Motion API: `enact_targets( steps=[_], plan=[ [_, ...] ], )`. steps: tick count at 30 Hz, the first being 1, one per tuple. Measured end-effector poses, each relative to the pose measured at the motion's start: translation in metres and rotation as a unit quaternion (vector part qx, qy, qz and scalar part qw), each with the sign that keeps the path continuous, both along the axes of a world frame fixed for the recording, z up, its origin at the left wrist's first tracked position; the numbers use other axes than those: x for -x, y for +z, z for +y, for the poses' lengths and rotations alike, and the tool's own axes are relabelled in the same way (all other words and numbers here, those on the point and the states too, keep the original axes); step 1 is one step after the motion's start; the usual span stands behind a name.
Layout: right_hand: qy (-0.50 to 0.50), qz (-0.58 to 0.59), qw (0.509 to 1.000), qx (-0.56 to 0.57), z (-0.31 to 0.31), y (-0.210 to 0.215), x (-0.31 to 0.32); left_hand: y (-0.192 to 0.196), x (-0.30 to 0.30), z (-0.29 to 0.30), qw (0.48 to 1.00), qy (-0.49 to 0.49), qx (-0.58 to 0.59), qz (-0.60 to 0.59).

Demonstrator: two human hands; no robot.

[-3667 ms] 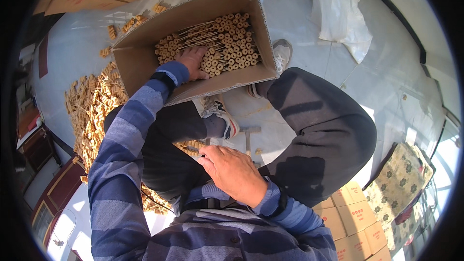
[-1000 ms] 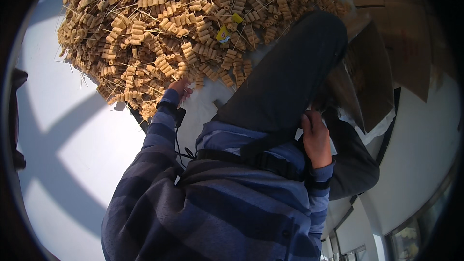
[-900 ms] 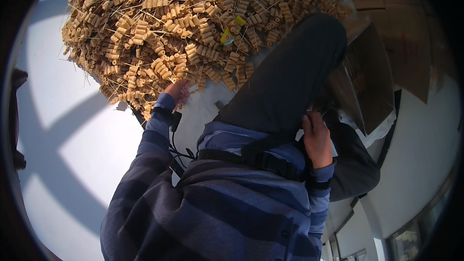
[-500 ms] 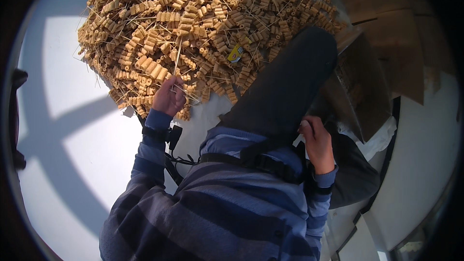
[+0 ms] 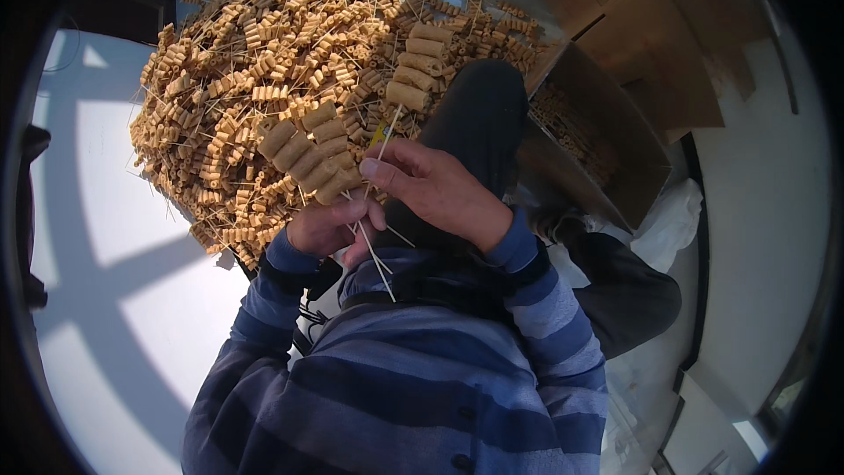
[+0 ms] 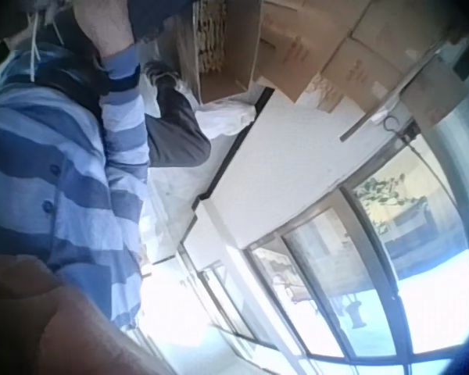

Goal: The person sits on the floor and repeatedly picks up small cylindrical snacks and wooden sticks, then threads the snacks onto the sticks. The assembled snack sticks are placed into a cardboard box.

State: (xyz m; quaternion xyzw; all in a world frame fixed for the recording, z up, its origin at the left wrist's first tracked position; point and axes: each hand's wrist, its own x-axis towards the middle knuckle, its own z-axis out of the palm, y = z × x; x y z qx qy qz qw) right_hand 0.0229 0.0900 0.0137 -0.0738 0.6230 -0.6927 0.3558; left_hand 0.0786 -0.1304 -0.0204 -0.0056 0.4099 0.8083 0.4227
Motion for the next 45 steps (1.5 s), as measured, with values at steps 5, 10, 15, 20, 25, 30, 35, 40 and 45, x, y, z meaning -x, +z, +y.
enact_targets(
  steps=[5, 10, 15, 20, 25, 30, 35, 40, 45],
  plan=[
    [-0.066, -0.059, 0.996, 0.028, -0.01, -0.011, 0.001, 0.009, 0.001, 0.016, 0.998, -0.021, 0.052, 0.008],
    [-0.023, -0.088, 0.996, -0.016, 0.031, -0.008, -0.012, -0.005, 0.007, 0.017, 0.995, 0.004, 0.095, 0.008],
    [0.044, 0.07, 0.995, -0.06, 0.029, -0.015, -0.034, -0.019, 0.014, 0.019, 0.996, 0.019, 0.089, 0.024],
    [0.071, 0.072, 0.988, -0.117, 0.028, -0.017, -0.041, -0.021, 0.01, 0.046, 0.99, 0.11, 0.083, -0.001],
    [0.059, 0.116, 0.937, -0.323, 0.014, -0.021, -0.047, -0.009, 0.024, 0.057, 0.981, 0.071, 0.18, -0.013],
    [-0.081, 0.126, 0.957, -0.25, 0.028, -0.02, -0.028, -0.012, 0.065, -0.006, 0.95, -0.053, 0.272, 0.142],
    [-0.223, -0.016, 0.97, -0.092, 0.053, -0.01, -0.025, -0.115, 0.06, -0.089, 0.878, 0.14, 0.453, 0.064],
    [-0.264, -0.073, 0.96, -0.054, 0.057, -0.015, -0.026, -0.266, -0.026, -0.097, 0.86, 0.196, 0.41, -0.232],
    [-0.279, -0.095, 0.952, -0.081, 0.057, -0.02, -0.029, -0.314, -0.062, -0.107, 0.688, 0.169, 0.703, 0.057]
  ],
)
